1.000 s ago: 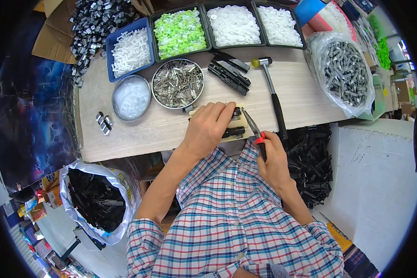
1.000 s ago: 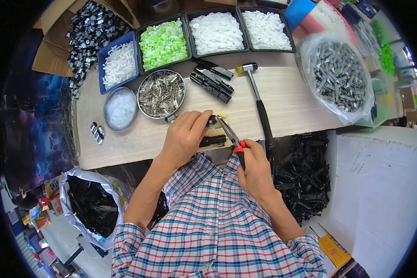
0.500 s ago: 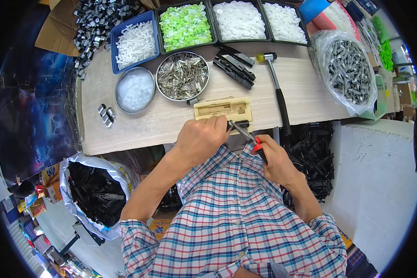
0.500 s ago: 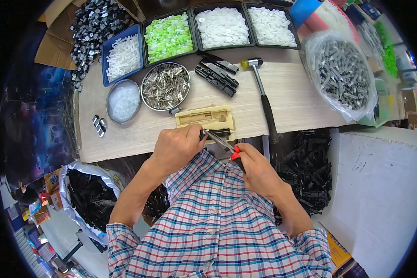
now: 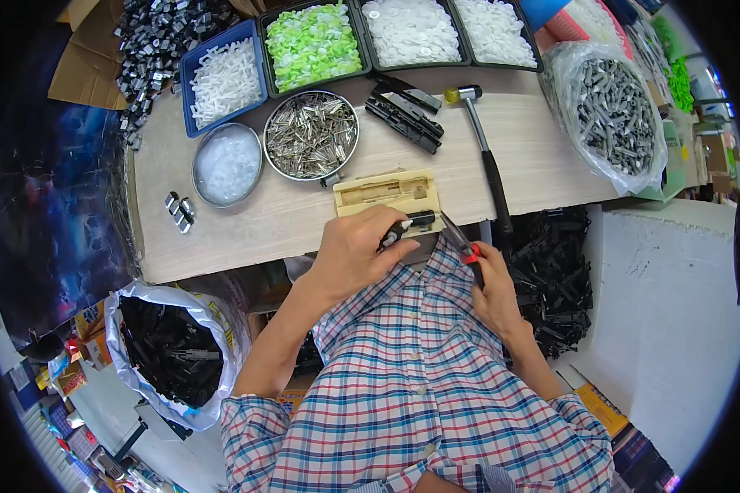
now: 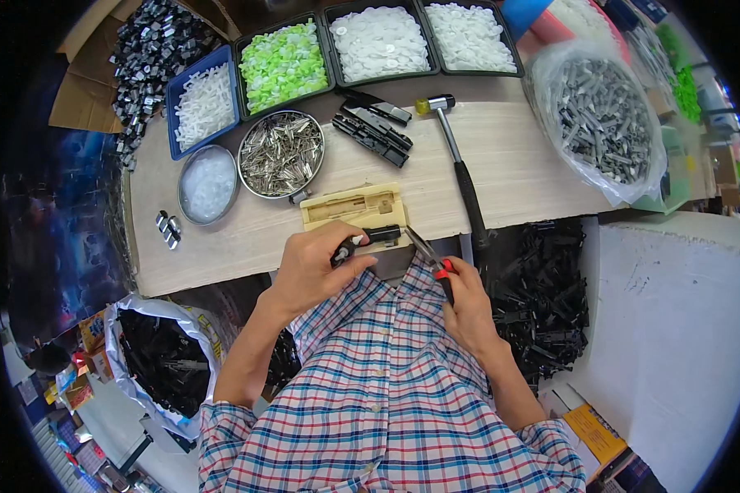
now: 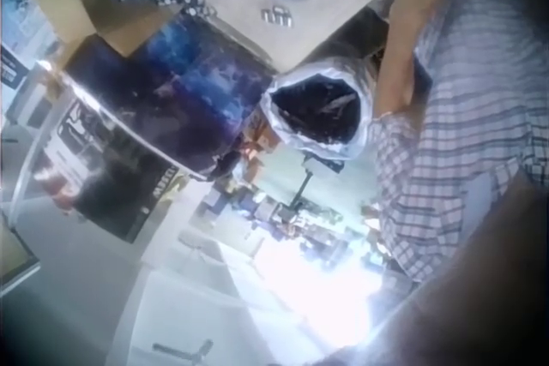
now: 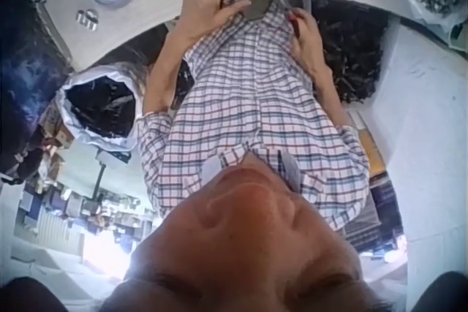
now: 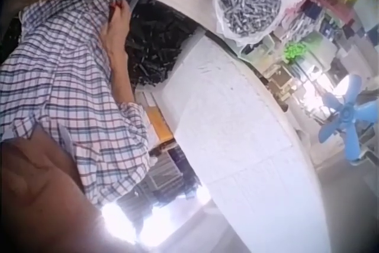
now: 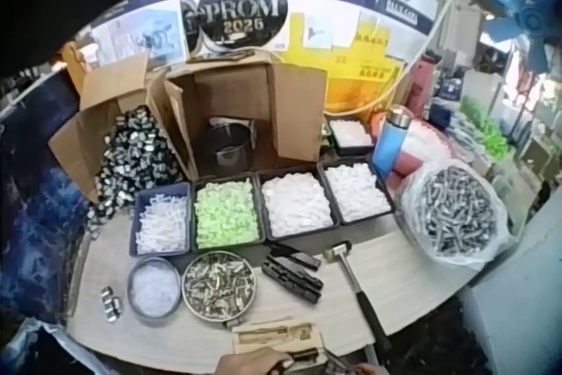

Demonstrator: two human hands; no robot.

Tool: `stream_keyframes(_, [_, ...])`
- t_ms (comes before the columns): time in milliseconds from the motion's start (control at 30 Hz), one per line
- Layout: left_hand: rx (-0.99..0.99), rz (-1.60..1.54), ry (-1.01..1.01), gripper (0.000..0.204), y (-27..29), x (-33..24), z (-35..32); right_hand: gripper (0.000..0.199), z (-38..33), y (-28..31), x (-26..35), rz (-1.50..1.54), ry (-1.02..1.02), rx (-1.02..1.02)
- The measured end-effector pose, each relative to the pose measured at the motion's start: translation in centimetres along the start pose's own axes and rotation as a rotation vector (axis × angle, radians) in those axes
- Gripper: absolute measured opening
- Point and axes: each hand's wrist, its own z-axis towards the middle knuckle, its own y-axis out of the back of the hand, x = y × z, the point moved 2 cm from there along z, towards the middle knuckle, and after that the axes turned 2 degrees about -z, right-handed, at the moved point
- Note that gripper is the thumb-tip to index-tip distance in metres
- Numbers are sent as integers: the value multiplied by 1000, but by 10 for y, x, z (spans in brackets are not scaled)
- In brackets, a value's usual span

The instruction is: Assembling small metal and plastic components at a workbench.

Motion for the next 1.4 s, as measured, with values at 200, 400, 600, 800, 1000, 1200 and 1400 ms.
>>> stream_keyframes(200, [-35, 366, -197, 36, -9, -9, 22, 50, 4, -4, 5, 56, 20, -18])
stream_keyframes(400, [-63, 618, -352, 30, -17, -6, 23, 48, 11, 3, 18, 10, 87, -34])
stream_keyframes(600, [-145, 690, -463, 25, -13, -8, 25, 54, 14, 6, 27, -15, 124, 9])
stream_keyframes(800, [-168, 726, -550, 21, -11, -8, 21, 54, 17, 10, 30, -60, 221, 91])
stream_keyframes(1000, [-102, 659, -496, 13, 0, -13, 13, 54, 26, 18, 28, -60, 292, 199])
stream_keyframes(1200, [-45, 244, -314, 20, 8, -9, 2, 61, 27, 22, 27, -71, 306, 300])
stream_keyframes(1400, [54, -264, 10, 25, 7, 0, -13, 62, 27, 26, 34, -57, 338, 346])
